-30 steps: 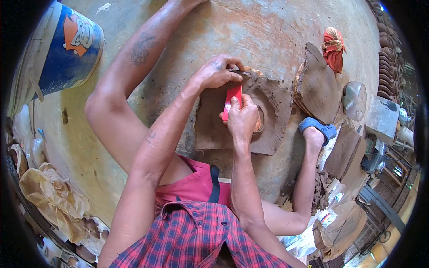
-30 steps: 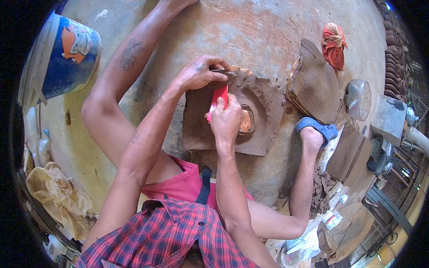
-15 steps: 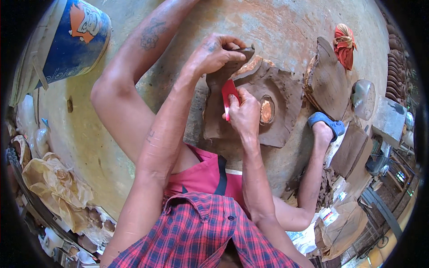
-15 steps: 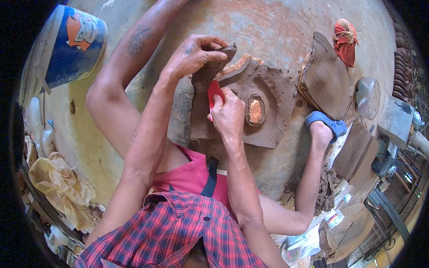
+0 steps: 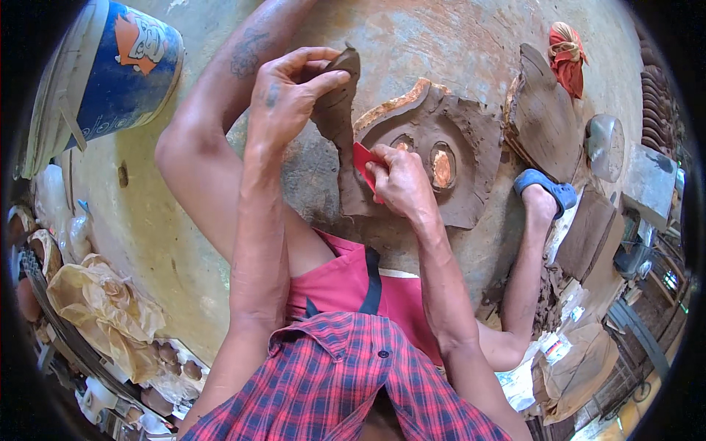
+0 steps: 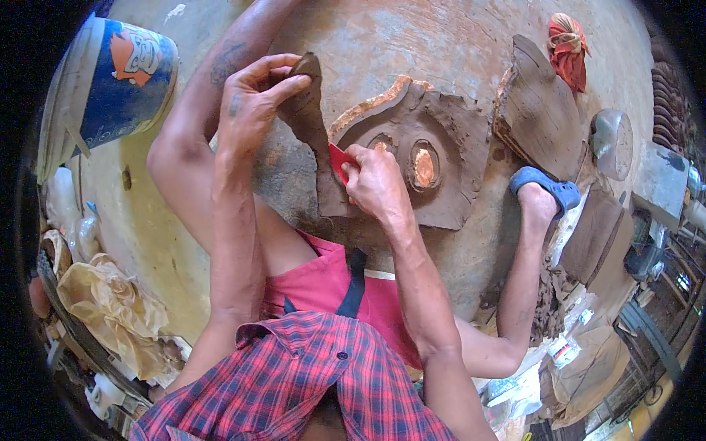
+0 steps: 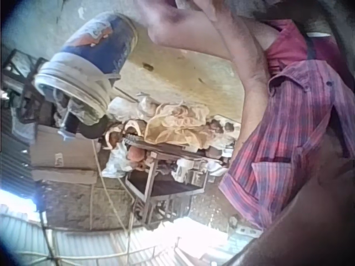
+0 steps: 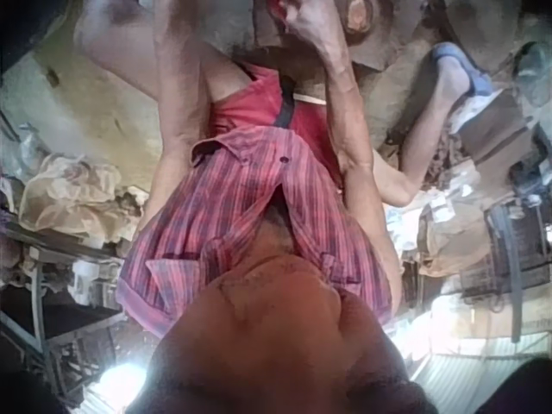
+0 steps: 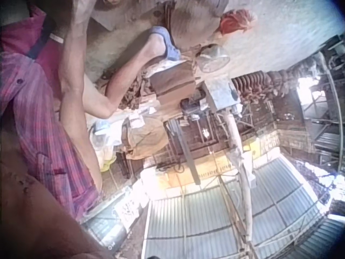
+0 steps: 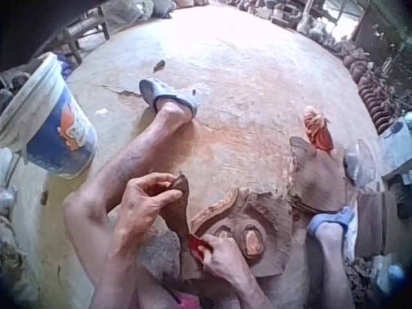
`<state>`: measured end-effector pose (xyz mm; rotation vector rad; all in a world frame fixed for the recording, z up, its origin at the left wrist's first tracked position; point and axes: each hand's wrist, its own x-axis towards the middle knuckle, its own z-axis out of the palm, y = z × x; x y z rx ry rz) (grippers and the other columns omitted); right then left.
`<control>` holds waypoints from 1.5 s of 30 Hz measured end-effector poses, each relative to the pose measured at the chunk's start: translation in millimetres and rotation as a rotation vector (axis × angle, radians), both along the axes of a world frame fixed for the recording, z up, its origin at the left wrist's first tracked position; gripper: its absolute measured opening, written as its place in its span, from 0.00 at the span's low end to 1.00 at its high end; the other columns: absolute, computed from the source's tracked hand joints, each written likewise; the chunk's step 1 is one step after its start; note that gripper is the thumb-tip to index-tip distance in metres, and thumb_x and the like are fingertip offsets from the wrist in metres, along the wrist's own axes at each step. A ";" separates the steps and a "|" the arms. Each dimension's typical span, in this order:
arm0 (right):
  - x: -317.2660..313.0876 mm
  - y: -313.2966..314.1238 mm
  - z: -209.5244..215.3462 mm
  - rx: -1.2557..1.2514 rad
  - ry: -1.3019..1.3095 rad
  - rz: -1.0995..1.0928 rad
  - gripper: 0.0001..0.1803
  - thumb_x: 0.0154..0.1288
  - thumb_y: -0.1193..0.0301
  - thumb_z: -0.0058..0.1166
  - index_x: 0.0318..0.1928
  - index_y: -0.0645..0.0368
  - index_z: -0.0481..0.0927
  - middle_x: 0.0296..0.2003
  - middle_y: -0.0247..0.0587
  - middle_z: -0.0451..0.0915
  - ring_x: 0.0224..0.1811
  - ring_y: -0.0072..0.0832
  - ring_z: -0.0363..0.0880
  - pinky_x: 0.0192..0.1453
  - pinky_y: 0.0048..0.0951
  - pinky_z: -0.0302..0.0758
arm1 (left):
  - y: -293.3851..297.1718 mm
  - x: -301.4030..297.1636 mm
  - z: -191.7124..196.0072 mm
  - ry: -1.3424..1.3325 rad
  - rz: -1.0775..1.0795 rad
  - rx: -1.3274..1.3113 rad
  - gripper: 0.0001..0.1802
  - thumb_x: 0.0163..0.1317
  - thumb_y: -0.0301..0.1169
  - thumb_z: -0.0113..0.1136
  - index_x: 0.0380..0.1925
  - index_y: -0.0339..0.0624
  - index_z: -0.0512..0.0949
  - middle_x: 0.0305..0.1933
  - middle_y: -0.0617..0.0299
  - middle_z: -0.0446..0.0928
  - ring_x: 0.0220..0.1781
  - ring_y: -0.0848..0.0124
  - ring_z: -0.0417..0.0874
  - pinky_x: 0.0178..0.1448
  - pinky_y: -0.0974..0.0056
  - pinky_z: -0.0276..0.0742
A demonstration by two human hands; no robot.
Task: The person sculpts clay by rolling and pressing clay pieces onto a clay mold by hand, trimming excess clay along the edges using a small scraper, and smoothing and patting the clay.
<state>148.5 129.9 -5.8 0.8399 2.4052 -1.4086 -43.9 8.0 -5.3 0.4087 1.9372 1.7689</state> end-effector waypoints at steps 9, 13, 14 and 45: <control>16.8 8.5 -4.9 -0.022 0.019 0.247 0.07 0.70 0.78 0.57 0.44 0.67 0.86 0.23 0.52 0.84 0.19 0.32 0.85 0.28 0.39 0.80 | -22.9 11.8 27.9 -0.035 0.075 0.127 0.18 0.60 0.22 0.77 0.51 0.37 0.88 0.41 0.63 0.89 0.41 0.78 0.86 0.50 0.71 0.84; 21.9 12.0 -0.7 0.031 0.036 0.377 0.11 0.62 0.81 0.55 0.44 0.65 0.87 0.28 0.57 0.86 0.30 0.46 0.89 0.37 0.46 0.82 | -28.1 12.1 39.3 0.033 0.097 0.103 0.19 0.60 0.21 0.77 0.52 0.38 0.88 0.42 0.62 0.89 0.42 0.77 0.86 0.51 0.70 0.84; 25.3 13.3 -1.3 0.080 0.099 0.443 0.14 0.60 0.82 0.54 0.44 0.64 0.87 0.31 0.58 0.87 0.35 0.51 0.89 0.41 0.48 0.82 | -29.1 12.6 42.5 0.047 0.112 0.094 0.19 0.60 0.21 0.77 0.53 0.38 0.88 0.42 0.62 0.89 0.43 0.77 0.86 0.51 0.70 0.83; 517.5 173.9 166.1 1.119 -0.219 -0.879 0.15 0.76 0.65 0.63 0.51 0.65 0.87 0.44 0.52 0.88 0.48 0.40 0.86 0.56 0.39 0.79 | 49.2 38.9 -84.4 0.099 -0.341 -0.614 0.34 0.76 0.58 0.51 0.60 0.37 0.83 0.59 0.39 0.85 0.66 0.49 0.84 0.70 0.52 0.76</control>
